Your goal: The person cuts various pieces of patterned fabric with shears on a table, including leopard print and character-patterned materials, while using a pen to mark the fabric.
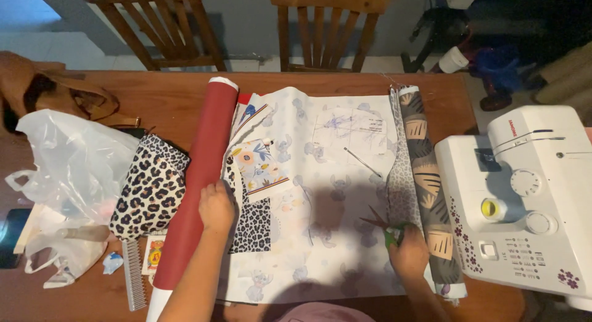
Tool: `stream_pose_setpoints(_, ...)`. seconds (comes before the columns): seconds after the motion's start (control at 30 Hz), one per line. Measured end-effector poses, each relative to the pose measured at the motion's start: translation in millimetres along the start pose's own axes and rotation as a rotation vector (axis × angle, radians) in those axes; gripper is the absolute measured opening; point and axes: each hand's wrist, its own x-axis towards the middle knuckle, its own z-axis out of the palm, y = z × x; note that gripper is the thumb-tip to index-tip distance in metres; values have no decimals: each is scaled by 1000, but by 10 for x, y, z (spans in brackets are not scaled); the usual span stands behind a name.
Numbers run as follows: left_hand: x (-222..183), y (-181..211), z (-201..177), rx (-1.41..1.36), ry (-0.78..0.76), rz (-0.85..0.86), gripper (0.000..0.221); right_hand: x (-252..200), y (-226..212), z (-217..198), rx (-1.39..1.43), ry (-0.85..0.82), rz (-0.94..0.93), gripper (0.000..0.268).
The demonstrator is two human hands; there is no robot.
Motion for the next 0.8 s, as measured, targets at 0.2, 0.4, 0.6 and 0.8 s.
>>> stream_pose_setpoints(0.2, -29, 134, 410, -28, -367, -284, 45, 77, 22, 12, -88, 87, -54, 55)
stream_pose_setpoints(0.4, -215, 204, 664, 332, -195, -319, 29, 69, -13, -69, -56, 113, -116, 53)
stream_pose_setpoints(0.6, -283, 154, 628, 294, -126, -167, 25, 65, -75, -83, 27, -90, 40, 49)
stream_pose_setpoints(0.8, -454, 361, 562, 260, -35, -280, 29, 61, -46, 31, -67, -68, 9, 42)
